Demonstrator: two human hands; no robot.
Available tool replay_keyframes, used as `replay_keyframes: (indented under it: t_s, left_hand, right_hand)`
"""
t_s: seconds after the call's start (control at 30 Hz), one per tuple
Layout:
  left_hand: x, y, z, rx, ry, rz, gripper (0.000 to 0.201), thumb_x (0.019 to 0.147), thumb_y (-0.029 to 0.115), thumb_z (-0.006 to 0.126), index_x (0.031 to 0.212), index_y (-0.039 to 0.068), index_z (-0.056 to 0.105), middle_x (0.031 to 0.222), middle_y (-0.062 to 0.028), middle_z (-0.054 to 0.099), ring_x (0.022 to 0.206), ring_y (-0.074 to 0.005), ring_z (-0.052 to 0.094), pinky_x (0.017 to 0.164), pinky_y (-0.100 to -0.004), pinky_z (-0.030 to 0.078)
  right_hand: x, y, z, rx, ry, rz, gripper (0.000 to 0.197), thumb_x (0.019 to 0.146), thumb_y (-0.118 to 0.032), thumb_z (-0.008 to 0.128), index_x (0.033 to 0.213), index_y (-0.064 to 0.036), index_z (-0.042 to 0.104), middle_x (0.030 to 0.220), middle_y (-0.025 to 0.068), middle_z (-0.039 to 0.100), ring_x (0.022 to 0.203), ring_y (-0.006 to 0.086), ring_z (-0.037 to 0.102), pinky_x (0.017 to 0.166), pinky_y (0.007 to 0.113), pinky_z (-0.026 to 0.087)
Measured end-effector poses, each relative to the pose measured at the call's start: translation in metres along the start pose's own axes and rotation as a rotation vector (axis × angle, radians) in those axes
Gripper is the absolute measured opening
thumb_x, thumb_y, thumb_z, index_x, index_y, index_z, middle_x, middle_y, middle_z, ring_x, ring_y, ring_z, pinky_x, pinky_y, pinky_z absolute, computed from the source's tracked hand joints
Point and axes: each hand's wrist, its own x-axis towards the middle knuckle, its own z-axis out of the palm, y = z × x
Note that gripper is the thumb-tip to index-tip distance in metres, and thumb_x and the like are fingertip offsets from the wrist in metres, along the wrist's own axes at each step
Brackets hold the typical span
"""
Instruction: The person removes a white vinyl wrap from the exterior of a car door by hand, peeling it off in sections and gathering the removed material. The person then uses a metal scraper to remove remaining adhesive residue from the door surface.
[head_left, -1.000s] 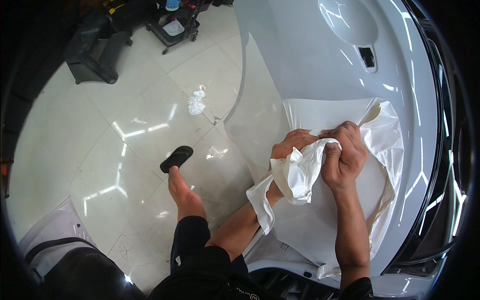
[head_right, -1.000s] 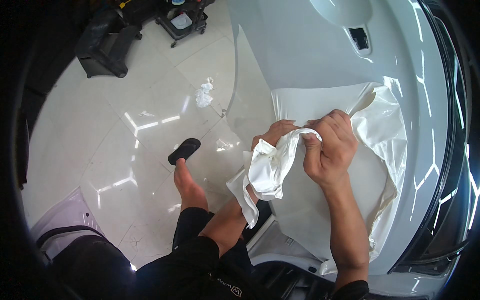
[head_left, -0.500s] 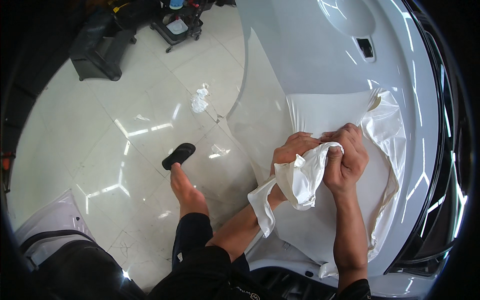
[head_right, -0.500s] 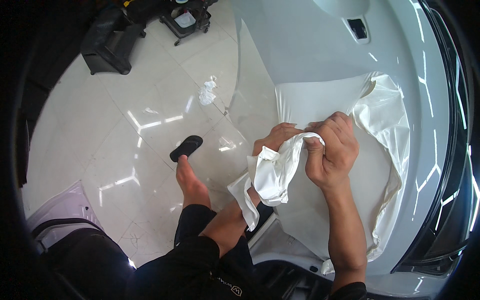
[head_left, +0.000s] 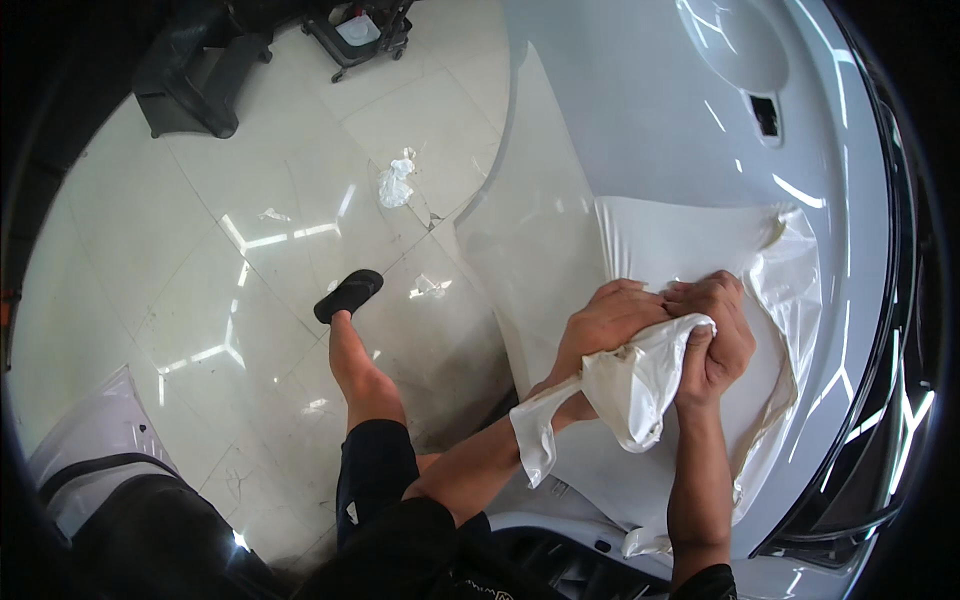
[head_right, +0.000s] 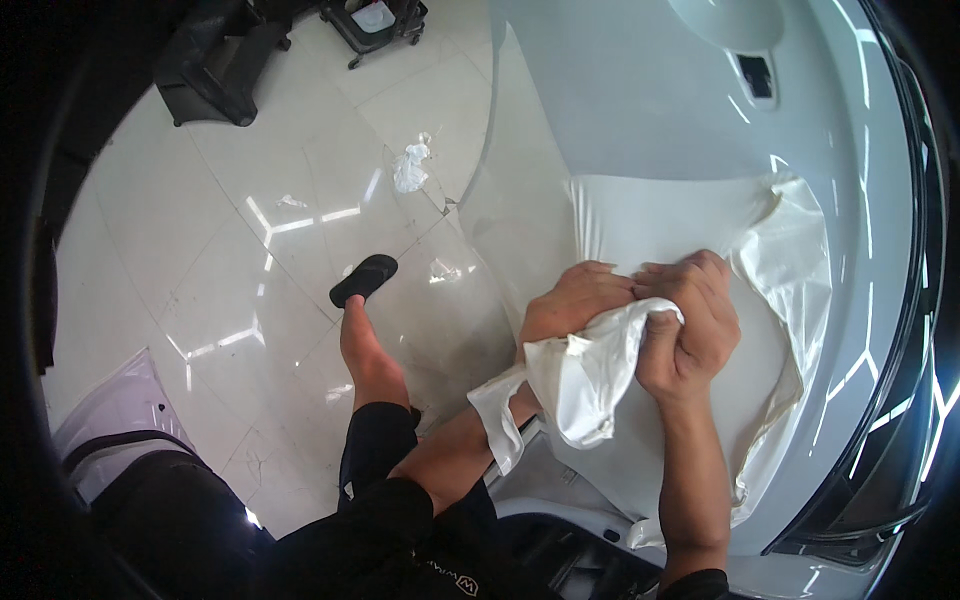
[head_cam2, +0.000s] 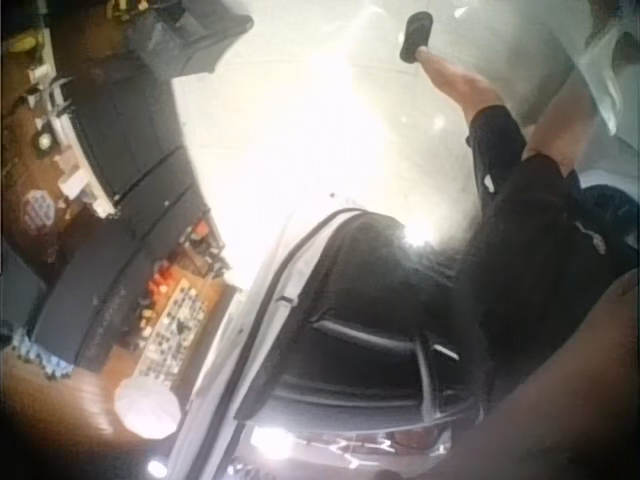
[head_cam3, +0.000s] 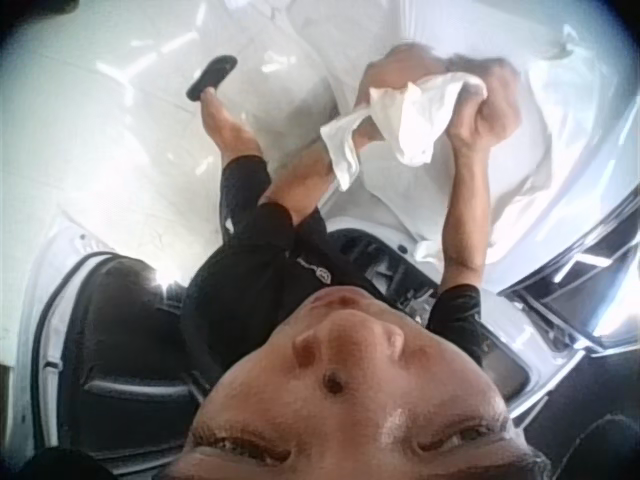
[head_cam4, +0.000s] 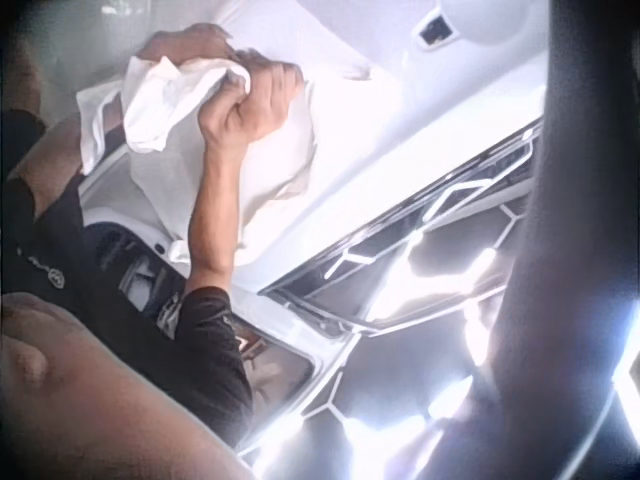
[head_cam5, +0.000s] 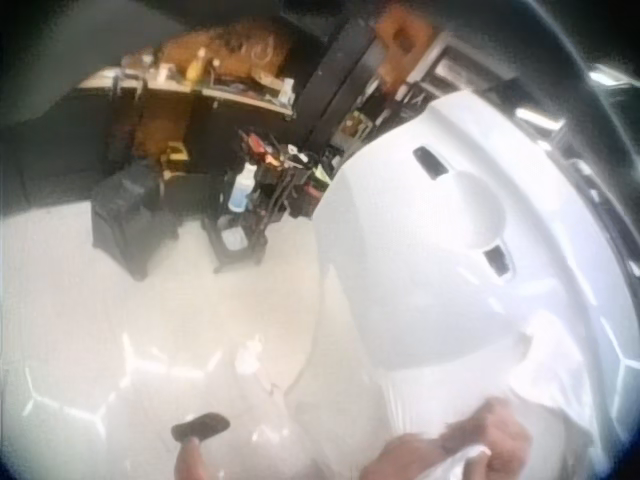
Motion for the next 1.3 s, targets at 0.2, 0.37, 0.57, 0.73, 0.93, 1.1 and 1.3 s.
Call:
replay_keyframes:
  t_s: [0.2, 0.37, 0.57, 0.73, 0.93, 1.1, 1.3]
  left_hand:
    - [0.019, -0.001, -0.015, 0.106, -0.133, -0.037, 0.035, 0.083, 0.022, 0.072, 0.115, 0.008, 0.072, 0.119, -0.0068, 0.069, 0.122, -0.0251, 0.061, 0.111, -0.0427, 0.042]
    - [0.023, -0.011, -0.005, 0.131, -0.010, 0.031, 0.028, 0.083, 0.018, 0.068, 0.109, 0.010, 0.075, 0.117, -0.0076, 0.069, 0.129, -0.0305, 0.057, 0.107, -0.0446, 0.048]
    - [0.027, -0.020, -0.017, 0.156, 0.133, 0.062, 0.029, 0.079, 0.006, 0.077, 0.106, 0.003, 0.070, 0.109, -0.0138, 0.072, 0.123, -0.0361, 0.062, 0.104, -0.0487, 0.050]
    - [0.000, -0.037, -0.067, -0.150, 0.230, -0.772, 0.020, 0.093, 0.012, 0.066, 0.110, 0.001, 0.064, 0.105, -0.0119, 0.072, 0.100, -0.0249, 0.068, 0.085, -0.0379, 0.054]
    - [0.057, -0.038, -0.065, -0.795, -0.068, -1.174, 0.055, 0.103, 0.054, 0.048, 0.110, 0.002, 0.065, 0.095, -0.0084, 0.069, 0.077, -0.0149, 0.067, 0.055, -0.0246, 0.049]
    - [0.061, -0.033, -0.063, -0.948, -0.065, -1.283, 0.032, 0.095, 0.031, 0.072, 0.104, 0.001, 0.067, 0.088, -0.0037, 0.068, 0.073, -0.0105, 0.063, 0.059, -0.0231, 0.047]
    - [0.046, -0.028, -0.061, -0.986, 0.050, -1.317, 0.018, 0.094, 0.020, 0.074, 0.094, 0.006, 0.063, 0.084, -0.0016, 0.068, 0.062, -0.0059, 0.056, 0.054, -0.0207, 0.043]
  right_hand:
    - [0.014, 0.007, 0.003, -0.082, -0.095, -0.031, 0.019, 0.082, -0.017, 0.062, 0.085, 0.0014, 0.067, 0.086, 0.0153, 0.071, 0.078, 0.0293, 0.067, 0.076, 0.040, 0.045]
    - [0.016, 0.005, -0.002, -0.105, -0.152, 0.036, 0.037, 0.092, -0.034, 0.059, 0.091, 0.0011, 0.070, 0.095, 0.0164, 0.073, 0.084, 0.0303, 0.068, 0.079, 0.042, 0.046]
    - [0.015, 0.002, 0.001, -0.089, -0.133, 0.181, 0.058, 0.096, -0.052, 0.053, 0.090, 0.0028, 0.070, 0.096, 0.0177, 0.074, 0.082, 0.0301, 0.067, 0.081, 0.044, 0.045]
    - [0.021, 0.000, -0.010, 0.033, -0.168, 0.303, 0.058, 0.101, -0.051, 0.045, 0.080, -0.0016, 0.066, 0.084, 0.0146, 0.072, 0.081, 0.0274, 0.064, 0.082, 0.043, 0.043]
    - [0.018, -0.004, -0.007, -0.056, -0.223, 0.314, 0.054, 0.101, -0.049, 0.045, 0.074, -0.0078, 0.066, 0.081, 0.0055, 0.072, 0.079, 0.0254, 0.062, 0.083, 0.043, 0.043]
    - [0.018, -0.002, -0.013, -0.041, -0.252, 0.335, 0.055, 0.101, -0.050, 0.044, 0.073, -0.0086, 0.066, 0.080, 0.0035, 0.072, 0.084, 0.0250, 0.061, 0.085, 0.044, 0.042]
    - [0.023, -0.010, -0.009, -0.092, -0.260, 0.425, 0.058, 0.102, -0.052, 0.043, 0.073, -0.0075, 0.066, 0.080, 0.0036, 0.071, 0.085, 0.0257, 0.060, 0.091, 0.045, 0.040]
